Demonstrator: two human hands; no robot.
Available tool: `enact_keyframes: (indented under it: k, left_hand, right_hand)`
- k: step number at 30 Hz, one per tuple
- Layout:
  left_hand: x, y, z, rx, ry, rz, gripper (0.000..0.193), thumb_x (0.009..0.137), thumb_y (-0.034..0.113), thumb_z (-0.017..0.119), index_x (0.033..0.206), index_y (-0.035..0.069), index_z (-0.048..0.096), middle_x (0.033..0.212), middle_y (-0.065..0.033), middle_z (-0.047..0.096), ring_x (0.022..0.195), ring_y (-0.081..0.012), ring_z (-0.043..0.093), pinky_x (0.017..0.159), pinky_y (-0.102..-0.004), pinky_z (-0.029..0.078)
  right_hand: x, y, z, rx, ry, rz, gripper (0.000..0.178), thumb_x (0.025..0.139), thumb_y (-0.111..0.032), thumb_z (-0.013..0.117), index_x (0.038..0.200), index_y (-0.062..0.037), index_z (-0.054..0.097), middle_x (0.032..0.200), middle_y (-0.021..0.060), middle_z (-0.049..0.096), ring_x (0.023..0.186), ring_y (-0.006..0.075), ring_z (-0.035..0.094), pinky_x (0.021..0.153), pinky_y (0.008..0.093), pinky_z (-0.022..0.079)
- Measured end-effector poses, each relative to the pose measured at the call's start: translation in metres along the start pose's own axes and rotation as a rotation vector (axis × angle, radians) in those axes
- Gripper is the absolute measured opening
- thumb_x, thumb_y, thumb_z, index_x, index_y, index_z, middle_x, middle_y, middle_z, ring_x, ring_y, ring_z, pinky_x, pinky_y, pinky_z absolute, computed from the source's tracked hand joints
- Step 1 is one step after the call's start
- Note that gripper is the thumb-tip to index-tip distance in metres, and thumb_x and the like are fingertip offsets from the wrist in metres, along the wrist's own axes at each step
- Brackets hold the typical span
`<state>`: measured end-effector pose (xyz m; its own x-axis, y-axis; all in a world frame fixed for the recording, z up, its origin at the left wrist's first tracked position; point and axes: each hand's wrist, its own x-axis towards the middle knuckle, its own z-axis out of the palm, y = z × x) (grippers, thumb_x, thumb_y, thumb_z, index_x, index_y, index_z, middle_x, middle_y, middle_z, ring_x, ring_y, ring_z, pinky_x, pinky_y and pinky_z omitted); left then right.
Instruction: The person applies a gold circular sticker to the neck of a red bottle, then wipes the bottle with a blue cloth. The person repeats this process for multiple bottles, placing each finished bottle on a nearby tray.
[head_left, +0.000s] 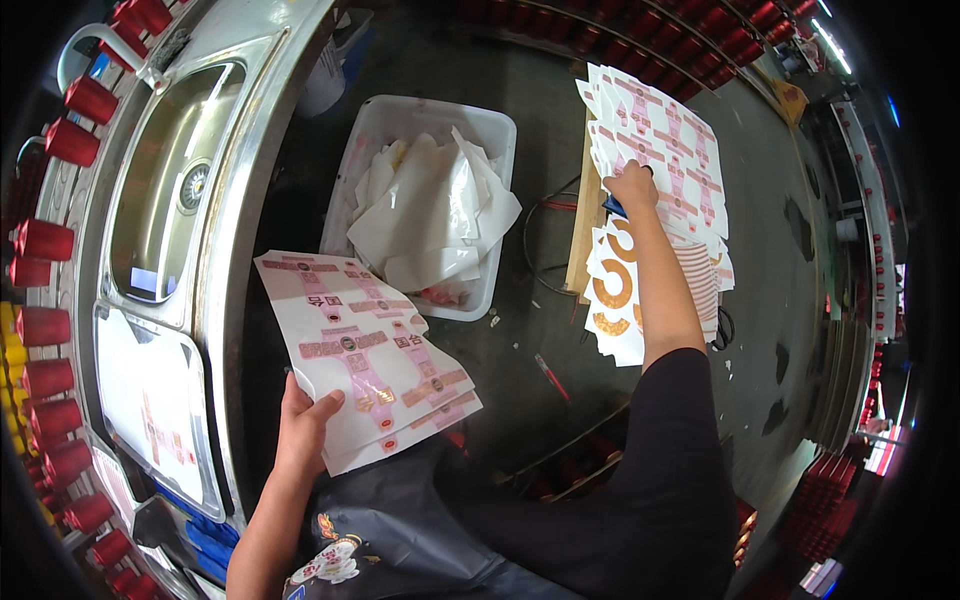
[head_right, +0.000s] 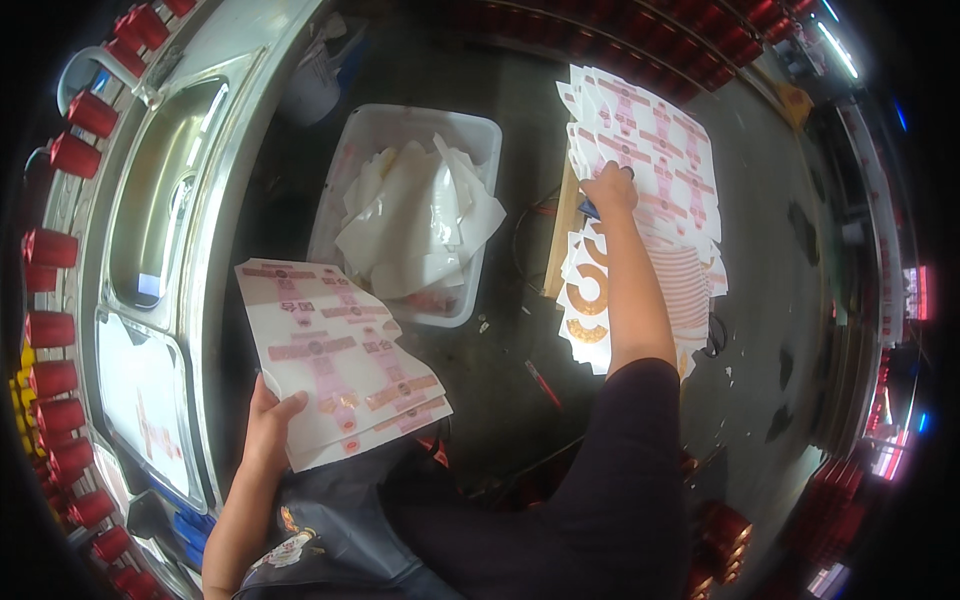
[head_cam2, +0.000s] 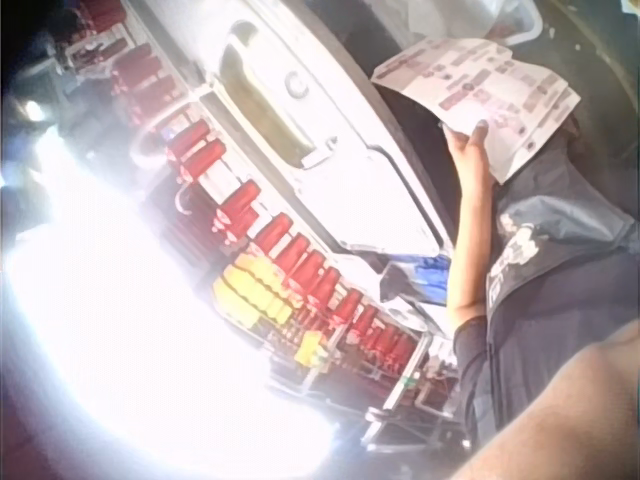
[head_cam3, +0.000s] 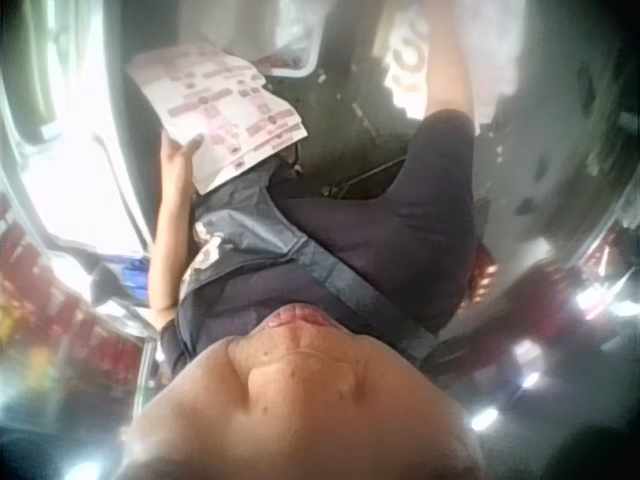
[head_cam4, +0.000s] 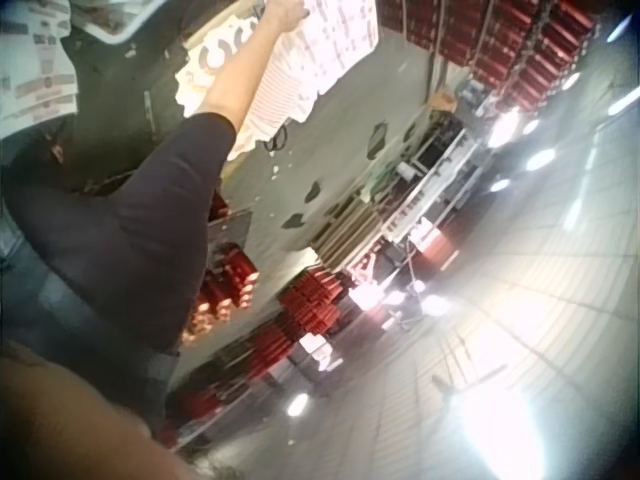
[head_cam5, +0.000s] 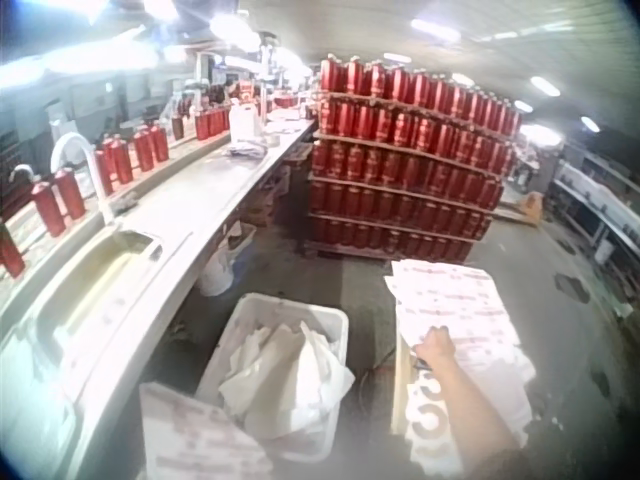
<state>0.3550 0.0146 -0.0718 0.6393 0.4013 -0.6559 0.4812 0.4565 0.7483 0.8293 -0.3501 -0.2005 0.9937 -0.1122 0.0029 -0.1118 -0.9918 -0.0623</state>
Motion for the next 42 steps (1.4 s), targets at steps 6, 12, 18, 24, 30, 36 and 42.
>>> enact_keyframes:
  k: [6,12,18,24,30,36,42]
  left_hand:
    - [0.0,-0.001,-0.004,-0.047,-0.018,0.0,0.051,0.09,-0.008,0.057,0.138,0.003,0.043,0.13,-0.0152,0.061,0.116,-0.0247,0.062,0.099,-0.0386,0.051]
    - [0.003,-0.003,-0.006,-0.069,-0.022,-0.002,0.05,0.09,-0.008,0.056,0.137,0.002,0.043,0.13,-0.0151,0.061,0.116,-0.0244,0.062,0.099,-0.0383,0.051]
    - [0.004,-0.003,-0.007,-0.064,-0.055,-0.004,0.048,0.091,-0.008,0.056,0.136,0.002,0.044,0.128,-0.0148,0.062,0.116,-0.0239,0.062,0.1,-0.0376,0.05]
    - [0.002,-0.002,-0.008,-0.07,-0.039,0.0,0.048,0.091,-0.008,0.056,0.137,0.001,0.044,0.127,-0.0143,0.063,0.114,-0.0231,0.063,0.099,-0.0369,0.05]
    - [0.004,0.0,-0.009,-0.063,-0.05,0.004,0.049,0.091,-0.009,0.055,0.137,0.001,0.043,0.127,-0.0144,0.063,0.114,-0.0233,0.064,0.098,-0.0371,0.051]
    - [0.004,0.002,-0.009,-0.088,-0.087,-0.014,0.049,0.092,-0.009,0.054,0.138,0.001,0.042,0.129,-0.0148,0.063,0.115,-0.0236,0.064,0.098,-0.0375,0.051]
    - [0.001,0.004,-0.007,-0.064,-0.119,-0.003,0.052,0.09,-0.01,0.054,0.139,0.001,0.044,0.13,-0.0148,0.062,0.116,-0.0245,0.063,0.099,-0.0378,0.051]
  right_hand:
    - [-0.009,0.0,-0.007,-0.146,0.141,-0.397,0.019,0.086,-0.009,0.057,0.102,-0.0031,0.066,0.114,0.0219,0.061,0.09,0.0411,0.07,0.075,0.0506,0.056]
    - [-0.018,0.01,-0.025,-0.221,0.077,-0.275,0.027,0.089,-0.025,0.062,0.103,-0.0045,0.073,0.115,0.0228,0.061,0.089,0.0403,0.071,0.075,0.0508,0.057]
    - [-0.031,-0.009,-0.016,-0.252,0.055,-0.21,0.054,0.081,-0.052,0.075,0.105,-0.0035,0.073,0.117,0.0189,0.061,0.092,0.0395,0.07,0.078,0.0499,0.057]
    - [-0.013,0.002,-0.006,-0.263,0.155,-0.26,0.027,0.088,-0.025,0.061,0.093,-0.0024,0.074,0.114,0.0183,0.063,0.084,0.04,0.072,0.073,0.051,0.058]
    - [0.015,0.032,-0.037,-0.262,0.439,-0.201,0.025,0.095,-0.018,0.052,0.093,-0.0018,0.07,0.106,0.0185,0.067,0.072,0.0387,0.072,0.065,0.0519,0.057]
    - [0.034,0.064,-0.08,-0.051,0.566,-0.241,0.026,0.096,-0.023,0.051,0.092,-0.0025,0.067,0.096,0.0228,0.067,0.083,0.0455,0.067,0.073,0.0555,0.053]
    - [0.021,0.04,-0.087,0.115,0.595,-0.292,0.026,0.096,-0.023,0.051,0.092,-0.0032,0.067,0.094,0.0221,0.067,0.085,0.0456,0.065,0.076,0.0545,0.052]
